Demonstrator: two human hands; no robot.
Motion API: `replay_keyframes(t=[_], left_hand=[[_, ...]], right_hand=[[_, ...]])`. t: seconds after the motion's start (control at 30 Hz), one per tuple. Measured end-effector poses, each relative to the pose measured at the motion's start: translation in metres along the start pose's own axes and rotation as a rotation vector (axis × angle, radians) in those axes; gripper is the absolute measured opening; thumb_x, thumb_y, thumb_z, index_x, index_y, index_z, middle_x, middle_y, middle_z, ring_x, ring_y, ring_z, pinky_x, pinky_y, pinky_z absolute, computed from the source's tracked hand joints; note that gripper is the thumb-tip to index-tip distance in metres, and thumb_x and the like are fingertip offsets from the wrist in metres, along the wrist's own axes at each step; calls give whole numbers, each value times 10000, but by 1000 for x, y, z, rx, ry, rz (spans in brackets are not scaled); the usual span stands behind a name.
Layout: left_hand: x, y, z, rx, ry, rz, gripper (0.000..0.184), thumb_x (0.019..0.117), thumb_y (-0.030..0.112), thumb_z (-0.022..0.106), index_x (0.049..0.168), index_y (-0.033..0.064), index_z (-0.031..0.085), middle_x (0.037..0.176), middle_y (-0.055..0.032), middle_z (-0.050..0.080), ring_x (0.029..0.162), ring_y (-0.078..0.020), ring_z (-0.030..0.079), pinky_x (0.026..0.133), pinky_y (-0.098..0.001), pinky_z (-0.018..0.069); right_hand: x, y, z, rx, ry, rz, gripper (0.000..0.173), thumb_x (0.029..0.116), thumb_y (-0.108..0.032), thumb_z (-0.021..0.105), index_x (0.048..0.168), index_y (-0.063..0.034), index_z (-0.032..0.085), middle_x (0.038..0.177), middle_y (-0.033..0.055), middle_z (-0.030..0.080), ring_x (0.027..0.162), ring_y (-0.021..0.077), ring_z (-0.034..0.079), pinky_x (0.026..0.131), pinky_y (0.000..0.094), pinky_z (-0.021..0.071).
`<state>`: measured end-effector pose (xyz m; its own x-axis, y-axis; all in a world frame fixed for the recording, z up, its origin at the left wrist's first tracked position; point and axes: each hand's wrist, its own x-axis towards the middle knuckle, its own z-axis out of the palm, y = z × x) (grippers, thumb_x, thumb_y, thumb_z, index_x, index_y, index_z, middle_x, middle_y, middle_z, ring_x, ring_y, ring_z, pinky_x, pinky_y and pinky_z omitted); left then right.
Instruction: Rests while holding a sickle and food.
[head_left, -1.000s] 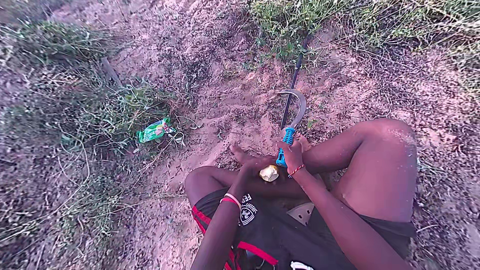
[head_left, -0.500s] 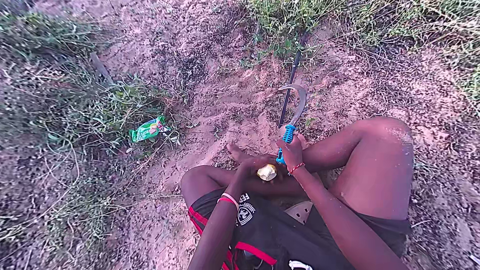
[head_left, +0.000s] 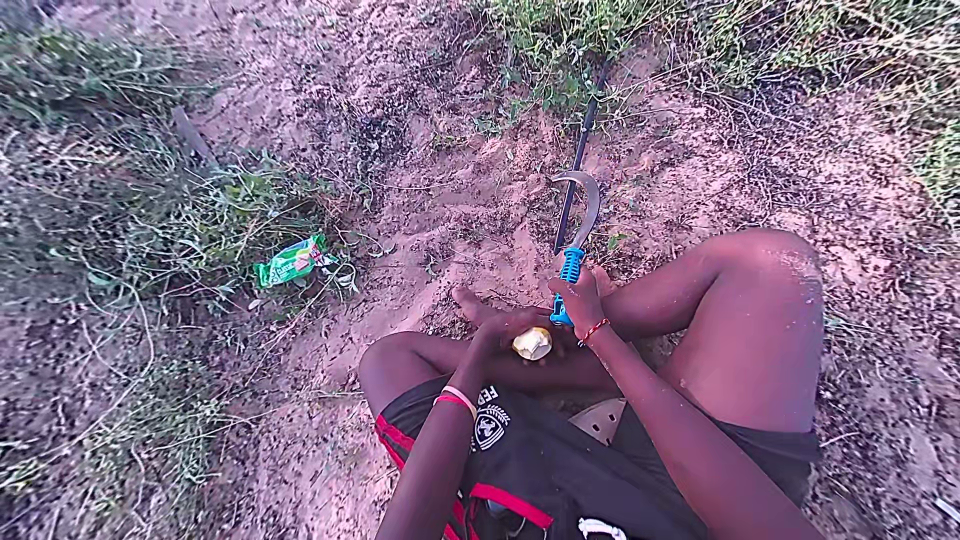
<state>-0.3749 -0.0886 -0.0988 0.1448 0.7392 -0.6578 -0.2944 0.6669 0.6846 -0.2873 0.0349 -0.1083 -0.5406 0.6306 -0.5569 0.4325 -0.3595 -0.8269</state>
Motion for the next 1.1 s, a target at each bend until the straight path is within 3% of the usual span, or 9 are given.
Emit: replay_keyframes(t=[0.17, 0.3, 0.37, 0.5, 0.67, 0.77, 0.83, 0.93, 1.1], left_hand=[[21, -22, -18, 3, -64, 13, 291, 1030, 289, 429, 1049, 124, 668, 839, -21, 746, 591, -101, 662, 481, -257, 522], [18, -29, -21, 7, -88, 73, 368, 1027, 371, 442, 1209, 149, 671, 895, -33, 756, 603, -109, 663, 482, -252, 518], [11, -18, -13, 38, -66, 74, 355, 1031, 339, 405, 1197, 143, 649, 862, -10, 749, 571, -85, 642, 460, -230, 496], [18, -29, -20, -8, -72, 82, 319, 1034, 344, 445, 1045, 138, 688, 824, -8, 750, 572, -94, 657, 451, -245, 504], [16, -19, -16, 20, -86, 33, 302, 1040, 329, 425, 1042, 129, 651, 828, -12, 752, 578, -98, 665, 465, -245, 515], [18, -19, -15, 31, -84, 19, 336, 1048, 338, 411, 1027, 122, 668, 813, -20, 754, 565, -106, 668, 461, -253, 518], [19, -19, -16, 28, -85, 14, 329, 1052, 346, 417, 1071, 119, 655, 837, -25, 757, 587, -109, 677, 474, -254, 528], [14, -20, -14, 14, -59, 33, 293, 1020, 358, 471, 1105, 141, 648, 863, -13, 758, 611, -96, 676, 489, -242, 522], [16, -25, -18, 10, -88, 84, 332, 1019, 389, 467, 1084, 136, 670, 853, -19, 758, 577, -98, 663, 450, -239, 501]], right_hand=[[2, -1, -1, 309, -76, 28, 322, 897, 5, 603, 1197, 31, 490, 763, 82, 564, 549, 130, 587, 519, 248, 534], [13, -3, -5, 574, -192, 138, 114, 970, -21, 517, 1082, -42, 513, 690, 37, 548, 506, 103, 547, 459, 229, 492], [12, -7, -2, 560, -180, 130, 118, 970, -9, 521, 1084, -36, 511, 703, 42, 552, 514, 102, 556, 459, 223, 496], [7, 3, 6, 406, -85, 14, 215, 904, 12, 578, 1109, 26, 515, 702, 56, 563, 518, 114, 579, 492, 231, 525], [12, 11, 10, 220, 50, -85, 325, 879, -42, 633, 1166, 60, 519, 787, 112, 583, 569, 163, 606, 565, 299, 562], [15, 12, 7, 128, 29, -54, 361, 898, -57, 649, 1213, 63, 519, 846, 134, 597, 617, 177, 622, 601, 319, 566], [14, 8, 4, 140, -60, 2, 356, 926, -39, 633, 1244, 59, 508, 874, 128, 585, 652, 172, 608, 622, 312, 552], [11, 11, 7, 334, -111, -2, 278, 890, 10, 591, 1155, 37, 512, 751, 74, 566, 545, 124, 580, 521, 249, 536], [11, 13, 9, 426, 0, -102, 323, 865, -4, 582, 1175, 41, 504, 739, 78, 569, 526, 133, 587, 506, 263, 546]])
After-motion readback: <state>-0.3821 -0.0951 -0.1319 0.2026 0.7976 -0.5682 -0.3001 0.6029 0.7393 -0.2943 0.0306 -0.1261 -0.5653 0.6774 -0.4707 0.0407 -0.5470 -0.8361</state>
